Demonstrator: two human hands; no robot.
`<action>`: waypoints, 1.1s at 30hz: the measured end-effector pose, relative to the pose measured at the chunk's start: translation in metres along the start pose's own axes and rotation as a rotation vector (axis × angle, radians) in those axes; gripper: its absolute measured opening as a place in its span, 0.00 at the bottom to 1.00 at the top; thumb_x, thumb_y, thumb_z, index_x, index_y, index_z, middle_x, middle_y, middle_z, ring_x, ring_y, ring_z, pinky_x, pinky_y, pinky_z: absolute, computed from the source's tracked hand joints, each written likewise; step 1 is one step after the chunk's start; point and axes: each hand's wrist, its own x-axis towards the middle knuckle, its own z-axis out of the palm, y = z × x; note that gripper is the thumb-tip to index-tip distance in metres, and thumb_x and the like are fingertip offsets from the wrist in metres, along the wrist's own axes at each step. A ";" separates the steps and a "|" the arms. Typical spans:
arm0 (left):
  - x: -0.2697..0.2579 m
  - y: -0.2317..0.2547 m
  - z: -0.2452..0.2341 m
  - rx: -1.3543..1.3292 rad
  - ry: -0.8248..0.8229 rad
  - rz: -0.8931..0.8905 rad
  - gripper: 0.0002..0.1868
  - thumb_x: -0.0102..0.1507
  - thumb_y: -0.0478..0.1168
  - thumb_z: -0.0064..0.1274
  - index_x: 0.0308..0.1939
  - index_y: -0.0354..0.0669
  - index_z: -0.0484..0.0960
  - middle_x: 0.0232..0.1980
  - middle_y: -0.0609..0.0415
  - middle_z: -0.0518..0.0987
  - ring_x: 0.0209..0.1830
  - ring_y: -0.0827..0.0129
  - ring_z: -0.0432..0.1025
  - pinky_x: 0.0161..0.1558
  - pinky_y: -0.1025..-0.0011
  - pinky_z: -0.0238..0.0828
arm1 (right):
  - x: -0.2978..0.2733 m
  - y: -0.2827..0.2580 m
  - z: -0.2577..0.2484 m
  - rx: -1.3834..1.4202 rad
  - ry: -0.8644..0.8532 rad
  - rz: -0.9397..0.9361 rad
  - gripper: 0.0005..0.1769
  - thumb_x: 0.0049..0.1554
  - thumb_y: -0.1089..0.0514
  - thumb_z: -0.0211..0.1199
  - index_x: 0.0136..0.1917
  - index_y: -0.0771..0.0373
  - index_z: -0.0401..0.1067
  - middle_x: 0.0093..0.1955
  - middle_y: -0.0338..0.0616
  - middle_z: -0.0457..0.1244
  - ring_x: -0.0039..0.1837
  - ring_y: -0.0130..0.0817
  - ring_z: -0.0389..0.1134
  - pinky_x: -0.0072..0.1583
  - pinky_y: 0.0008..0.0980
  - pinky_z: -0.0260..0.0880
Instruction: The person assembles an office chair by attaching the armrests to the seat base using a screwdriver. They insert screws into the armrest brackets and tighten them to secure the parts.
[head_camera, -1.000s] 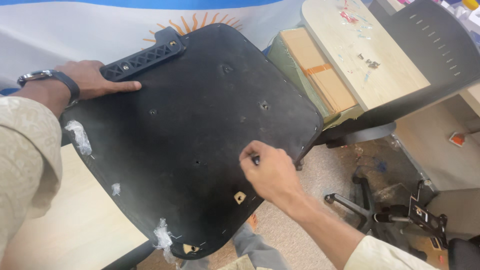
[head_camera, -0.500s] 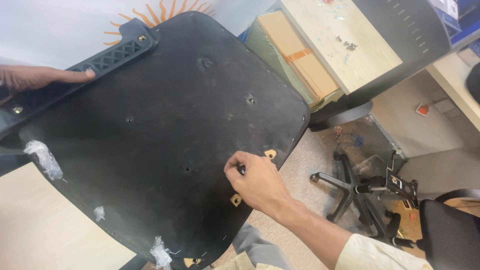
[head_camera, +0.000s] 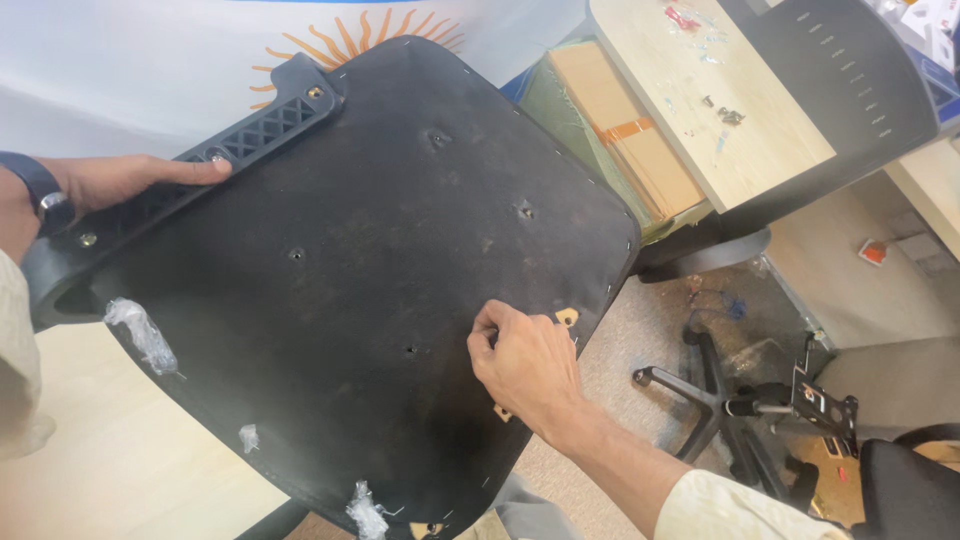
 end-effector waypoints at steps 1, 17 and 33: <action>-0.003 -0.001 0.001 -0.015 0.006 -0.007 0.47 0.53 0.73 0.53 0.61 0.41 0.83 0.60 0.34 0.83 0.57 0.44 0.77 0.57 0.50 0.71 | 0.001 0.003 -0.001 -0.010 -0.006 -0.001 0.10 0.53 0.54 0.58 0.42 0.59 0.77 0.30 0.47 0.69 0.33 0.47 0.71 0.43 0.43 0.71; -0.049 -0.073 0.074 -0.333 0.118 0.018 0.48 0.54 0.74 0.51 0.60 0.35 0.85 0.58 0.32 0.85 0.58 0.45 0.78 0.60 0.55 0.70 | 0.061 0.068 -0.031 -0.086 0.079 -0.188 0.11 0.53 0.51 0.60 0.43 0.56 0.78 0.35 0.53 0.70 0.42 0.59 0.71 0.50 0.53 0.71; -0.133 -0.094 0.218 -0.365 0.505 -0.037 0.55 0.58 0.77 0.45 0.71 0.32 0.70 0.72 0.37 0.71 0.73 0.50 0.66 0.72 0.57 0.56 | 0.129 0.117 -0.065 -0.145 -0.005 -0.491 0.11 0.53 0.51 0.58 0.43 0.55 0.79 0.36 0.52 0.71 0.45 0.57 0.72 0.52 0.51 0.72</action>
